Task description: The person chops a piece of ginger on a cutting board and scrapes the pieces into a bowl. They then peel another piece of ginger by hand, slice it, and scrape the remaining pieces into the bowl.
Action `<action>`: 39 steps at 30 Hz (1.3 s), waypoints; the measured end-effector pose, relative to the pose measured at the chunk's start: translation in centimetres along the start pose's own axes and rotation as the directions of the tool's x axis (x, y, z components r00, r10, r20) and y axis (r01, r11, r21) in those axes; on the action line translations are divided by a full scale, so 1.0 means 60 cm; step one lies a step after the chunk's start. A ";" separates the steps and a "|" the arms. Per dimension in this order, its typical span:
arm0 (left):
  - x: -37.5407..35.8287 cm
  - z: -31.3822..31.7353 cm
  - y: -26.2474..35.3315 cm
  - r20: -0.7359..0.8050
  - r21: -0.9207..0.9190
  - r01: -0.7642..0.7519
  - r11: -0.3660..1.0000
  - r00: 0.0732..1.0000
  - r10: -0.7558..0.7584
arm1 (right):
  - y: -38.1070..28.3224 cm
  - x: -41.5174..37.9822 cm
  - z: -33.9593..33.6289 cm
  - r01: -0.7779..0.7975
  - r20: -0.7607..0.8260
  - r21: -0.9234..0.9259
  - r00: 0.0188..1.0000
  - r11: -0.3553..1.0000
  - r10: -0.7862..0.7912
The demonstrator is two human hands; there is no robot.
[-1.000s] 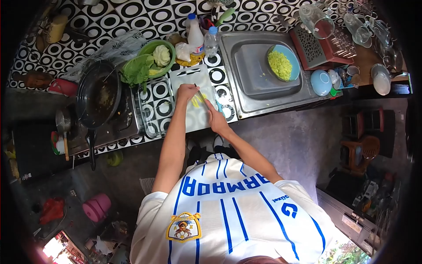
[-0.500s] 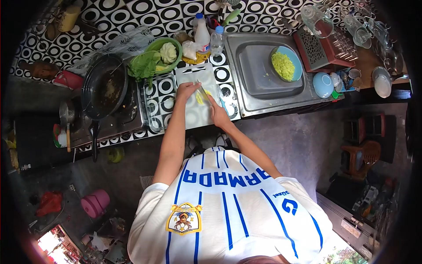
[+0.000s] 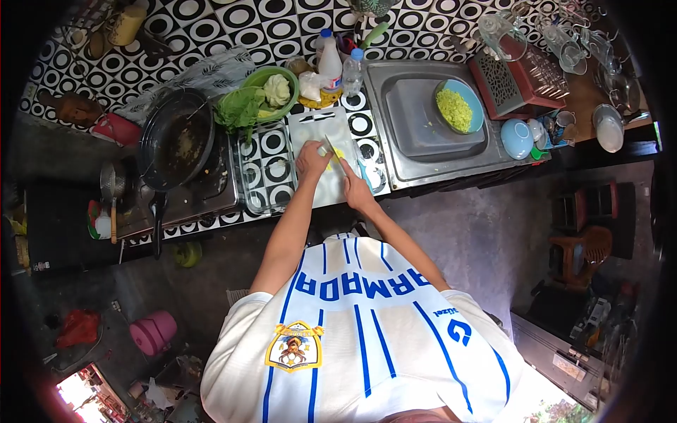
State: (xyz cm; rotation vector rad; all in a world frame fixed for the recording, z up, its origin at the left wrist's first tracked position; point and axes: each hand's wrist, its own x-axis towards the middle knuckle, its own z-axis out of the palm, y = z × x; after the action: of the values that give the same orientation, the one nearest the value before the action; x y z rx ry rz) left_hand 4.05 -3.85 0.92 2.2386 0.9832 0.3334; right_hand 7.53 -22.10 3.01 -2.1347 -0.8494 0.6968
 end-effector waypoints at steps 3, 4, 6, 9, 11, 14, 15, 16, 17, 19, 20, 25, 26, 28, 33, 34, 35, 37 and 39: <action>-0.007 -0.002 0.013 -0.002 0.044 0.026 0.999 1.000 -0.026 | 0.007 0.007 0.008 0.048 -0.049 -0.010 0.998 0.999 -0.048; -0.008 -0.002 0.016 0.001 0.048 0.038 0.998 0.999 -0.038 | 0.015 0.006 0.011 0.089 -0.075 -0.007 0.993 0.996 -0.090; -0.007 0.001 0.020 0.004 0.059 0.065 0.996 0.998 -0.065 | 0.021 -0.003 0.011 0.174 -0.125 -0.003 0.977 0.985 -0.173; 0.000 0.006 0.022 0.026 0.069 0.102 0.992 0.994 -0.104 | 0.013 -0.028 0.005 0.086 -0.067 -0.018 0.994 0.996 -0.087; 0.005 0.008 0.024 0.047 0.086 0.134 0.987 0.989 -0.138 | 0.011 -0.027 0.007 0.083 -0.075 -0.018 0.994 0.996 -0.084; 0.007 0.003 0.029 0.067 0.091 0.144 0.985 0.986 -0.151 | 0.006 -0.018 0.008 0.064 -0.095 0.009 0.993 0.998 -0.063; 0.008 0.003 0.029 0.072 0.090 0.139 0.986 0.987 -0.146 | 0.005 -0.012 0.008 0.056 -0.105 0.023 0.993 0.998 -0.053; 0.008 0.001 0.029 0.077 0.091 0.130 0.987 0.988 -0.137 | 0.004 -0.008 0.009 0.048 -0.109 0.007 0.993 0.999 -0.047; 0.007 -0.001 0.029 0.083 0.092 0.120 0.988 0.988 -0.128 | 0.003 -0.004 0.011 0.040 -0.113 -0.008 0.993 0.999 -0.041; 0.009 -0.001 0.026 0.090 0.103 0.106 0.989 0.989 -0.115 | 0.003 -0.003 0.017 0.028 -0.132 -0.018 0.991 0.999 -0.030; 0.010 0.000 0.026 0.092 0.113 0.102 0.988 0.989 -0.112 | 0.003 -0.002 0.019 0.024 -0.145 -0.015 0.989 1.000 -0.026; 0.019 0.017 0.015 0.076 0.120 0.102 0.988 0.991 -0.111 | 0.021 0.008 0.039 -0.031 -0.157 -0.034 0.987 0.999 0.026; 0.022 0.019 0.012 0.073 0.118 0.107 0.987 0.991 -0.116 | 0.021 0.008 0.038 -0.043 -0.159 -0.031 0.987 0.999 0.037; 0.022 0.020 0.010 0.070 0.117 0.114 0.987 0.990 -0.122 | 0.019 0.001 0.036 -0.047 -0.168 -0.037 0.985 0.998 0.040; 0.027 0.019 0.012 0.078 0.109 0.134 0.985 0.987 -0.143 | 0.019 -0.003 0.038 -0.041 -0.186 -0.122 0.982 0.992 0.018; 0.028 0.019 0.012 0.077 0.116 0.137 0.984 0.986 -0.146 | 0.021 -0.001 0.042 -0.029 -0.183 -0.135 0.983 0.990 0.004; 0.028 0.021 0.013 0.080 0.125 0.138 0.983 0.986 -0.148 | 0.023 0.005 0.045 -0.021 -0.183 -0.145 0.983 0.989 -0.006; 0.031 0.022 0.014 0.083 0.138 0.128 0.982 0.987 -0.140 | 0.016 0.018 0.043 -0.010 -0.184 -0.145 0.983 0.989 -0.017; 0.032 0.021 0.012 0.087 0.149 0.104 0.983 0.989 -0.118 | 0.003 0.036 0.043 -0.008 -0.192 -0.119 0.981 0.993 -0.015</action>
State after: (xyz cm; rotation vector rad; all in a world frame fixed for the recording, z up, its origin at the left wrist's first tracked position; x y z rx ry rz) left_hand 6.33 -3.41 0.39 2.2935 1.1063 0.1071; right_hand 7.22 -19.50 0.86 -2.2635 -0.8067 0.4381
